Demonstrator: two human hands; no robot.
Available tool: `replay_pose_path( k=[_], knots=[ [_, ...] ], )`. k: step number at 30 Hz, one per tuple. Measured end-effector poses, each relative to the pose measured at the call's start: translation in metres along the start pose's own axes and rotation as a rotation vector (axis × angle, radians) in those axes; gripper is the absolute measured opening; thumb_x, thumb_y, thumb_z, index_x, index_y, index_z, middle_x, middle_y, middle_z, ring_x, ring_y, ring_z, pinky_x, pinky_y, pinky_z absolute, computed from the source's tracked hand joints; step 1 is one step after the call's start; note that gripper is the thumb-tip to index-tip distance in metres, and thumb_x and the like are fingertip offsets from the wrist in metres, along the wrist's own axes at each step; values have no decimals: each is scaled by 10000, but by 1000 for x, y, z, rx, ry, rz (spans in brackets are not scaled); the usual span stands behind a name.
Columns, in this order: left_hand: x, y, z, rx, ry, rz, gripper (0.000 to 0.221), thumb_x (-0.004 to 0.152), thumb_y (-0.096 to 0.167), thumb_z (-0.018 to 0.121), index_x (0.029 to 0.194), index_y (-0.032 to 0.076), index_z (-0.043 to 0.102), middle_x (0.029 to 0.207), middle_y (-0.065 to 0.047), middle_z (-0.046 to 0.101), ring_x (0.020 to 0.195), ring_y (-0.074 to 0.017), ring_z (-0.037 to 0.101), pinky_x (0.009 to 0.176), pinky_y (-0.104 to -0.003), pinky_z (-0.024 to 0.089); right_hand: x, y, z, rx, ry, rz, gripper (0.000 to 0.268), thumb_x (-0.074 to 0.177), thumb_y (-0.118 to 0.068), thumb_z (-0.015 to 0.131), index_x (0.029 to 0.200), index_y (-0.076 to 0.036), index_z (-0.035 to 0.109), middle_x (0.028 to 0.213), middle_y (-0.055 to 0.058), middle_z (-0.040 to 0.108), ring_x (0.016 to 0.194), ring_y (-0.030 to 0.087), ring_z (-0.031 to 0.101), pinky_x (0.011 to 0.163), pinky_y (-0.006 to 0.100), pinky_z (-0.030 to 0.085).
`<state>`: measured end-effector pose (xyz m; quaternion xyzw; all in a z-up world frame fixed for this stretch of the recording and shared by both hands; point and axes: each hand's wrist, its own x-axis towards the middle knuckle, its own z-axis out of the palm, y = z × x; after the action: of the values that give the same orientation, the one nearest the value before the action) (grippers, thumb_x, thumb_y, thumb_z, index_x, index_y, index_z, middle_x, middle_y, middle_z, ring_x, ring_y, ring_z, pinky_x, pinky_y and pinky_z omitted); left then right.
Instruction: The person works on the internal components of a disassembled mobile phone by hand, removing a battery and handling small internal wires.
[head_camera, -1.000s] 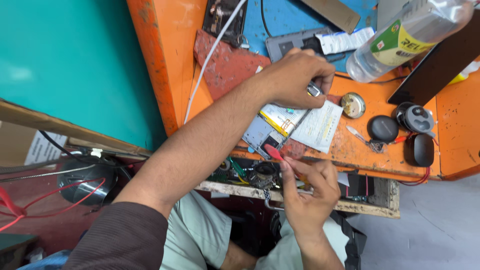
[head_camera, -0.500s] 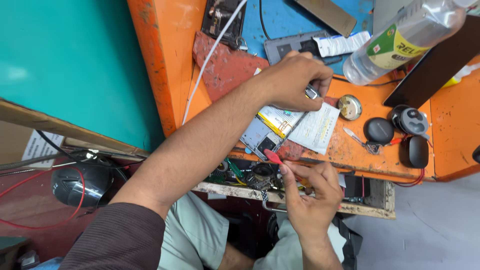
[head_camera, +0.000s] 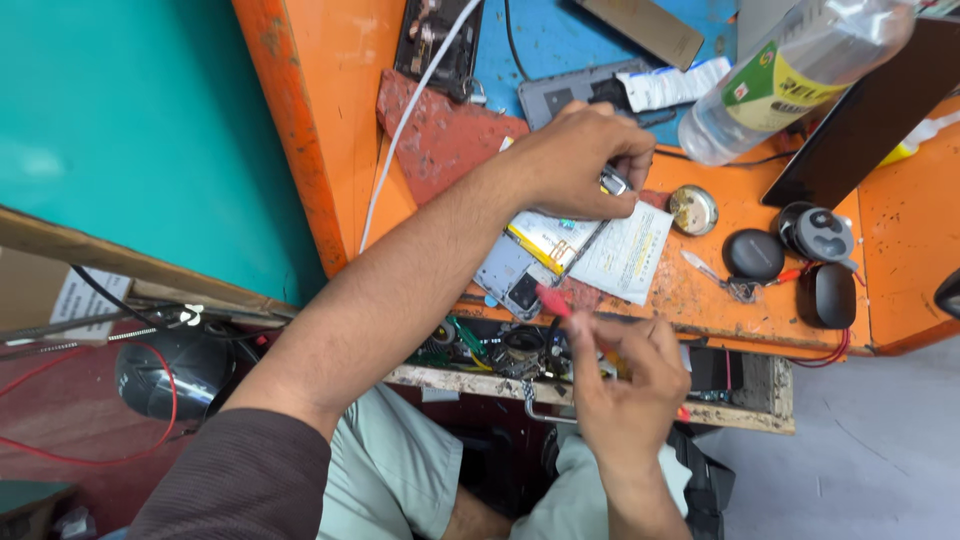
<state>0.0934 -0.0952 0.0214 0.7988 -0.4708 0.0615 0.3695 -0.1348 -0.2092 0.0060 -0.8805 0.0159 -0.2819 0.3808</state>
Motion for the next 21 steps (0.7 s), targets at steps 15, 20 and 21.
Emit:
replay_pose_path(
  k=[15, 20, 21],
  knots=[
    [2, -14, 5, 47, 90, 22, 181, 764, 251, 812, 826, 152, 674, 839, 8, 687, 885, -221, 639, 873, -442, 436, 29, 37, -31, -268, 263, -227, 129, 1002, -91, 874, 1037, -32, 764, 948, 88, 551, 859, 226, 514, 742, 323, 409],
    [1, -19, 10, -46, 185, -54, 190, 775, 196, 822, 836, 120, 659, 820, 4, 688, 800, -160, 691, 719, -351, 533, 64, 60, -26, -309, 158, -388, 130, 1064, 18, 694, 1172, -14, 757, 1065, 132, 629, 1064, 292, 563, 990, 386, 473],
    [1, -19, 12, -57, 177, -73, 179, 776, 177, 812, 846, 119, 658, 815, 7, 691, 784, -148, 695, 693, -335, 538, 64, 64, -25, -250, 160, -398, 156, 1105, 26, 637, 1225, -4, 733, 1103, 132, 645, 1088, 284, 589, 1008, 367, 492]
  ],
)
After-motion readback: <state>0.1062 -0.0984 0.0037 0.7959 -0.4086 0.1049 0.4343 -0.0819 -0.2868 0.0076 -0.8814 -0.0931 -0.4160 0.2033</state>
